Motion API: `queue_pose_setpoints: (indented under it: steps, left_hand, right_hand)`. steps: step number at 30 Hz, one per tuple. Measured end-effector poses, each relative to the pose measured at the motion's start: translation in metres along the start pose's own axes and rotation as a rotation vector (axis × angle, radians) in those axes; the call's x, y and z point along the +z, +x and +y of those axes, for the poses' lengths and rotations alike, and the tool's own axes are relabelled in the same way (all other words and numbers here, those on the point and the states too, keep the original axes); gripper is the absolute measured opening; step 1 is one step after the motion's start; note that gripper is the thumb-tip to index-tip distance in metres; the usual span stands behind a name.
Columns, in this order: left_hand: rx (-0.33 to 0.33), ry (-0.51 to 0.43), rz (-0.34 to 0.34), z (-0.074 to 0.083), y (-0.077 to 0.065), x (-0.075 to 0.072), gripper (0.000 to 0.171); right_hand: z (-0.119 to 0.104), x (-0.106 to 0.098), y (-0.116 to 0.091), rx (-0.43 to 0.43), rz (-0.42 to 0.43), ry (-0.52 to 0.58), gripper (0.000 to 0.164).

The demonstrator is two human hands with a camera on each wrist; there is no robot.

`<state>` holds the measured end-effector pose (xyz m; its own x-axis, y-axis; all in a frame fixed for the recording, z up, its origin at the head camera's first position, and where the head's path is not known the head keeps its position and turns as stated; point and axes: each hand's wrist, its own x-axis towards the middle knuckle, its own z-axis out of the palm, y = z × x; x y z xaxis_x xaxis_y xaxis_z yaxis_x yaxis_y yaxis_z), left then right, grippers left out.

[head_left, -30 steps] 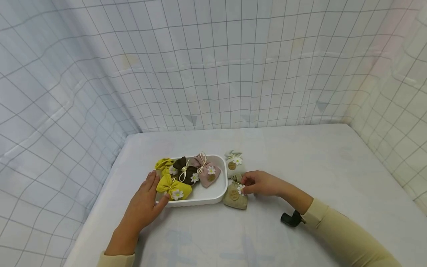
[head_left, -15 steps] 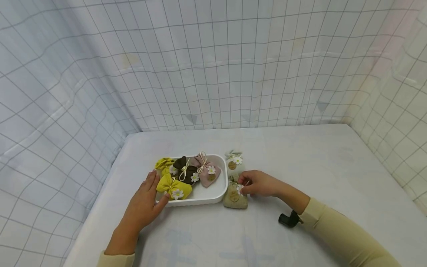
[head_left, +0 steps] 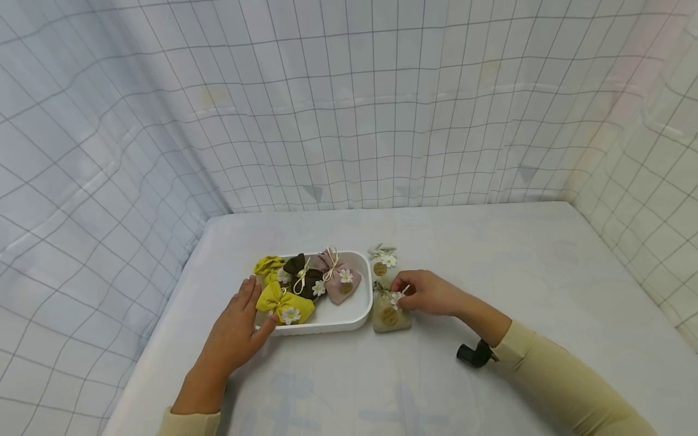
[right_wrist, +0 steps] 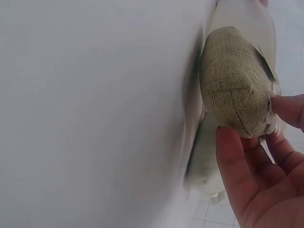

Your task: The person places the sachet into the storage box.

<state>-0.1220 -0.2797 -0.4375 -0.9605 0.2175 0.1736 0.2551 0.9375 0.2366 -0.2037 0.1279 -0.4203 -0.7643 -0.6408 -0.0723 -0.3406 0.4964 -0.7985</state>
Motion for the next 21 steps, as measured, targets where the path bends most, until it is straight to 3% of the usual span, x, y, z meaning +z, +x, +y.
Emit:
queue_pose_setpoints:
  steps: [21]
  left_hand:
    - [-0.005,0.004,-0.009,-0.001,-0.001,0.001,0.082]
  right_hand:
    - [-0.030,-0.044,0.007,-0.023,0.062,-0.062,0.020]
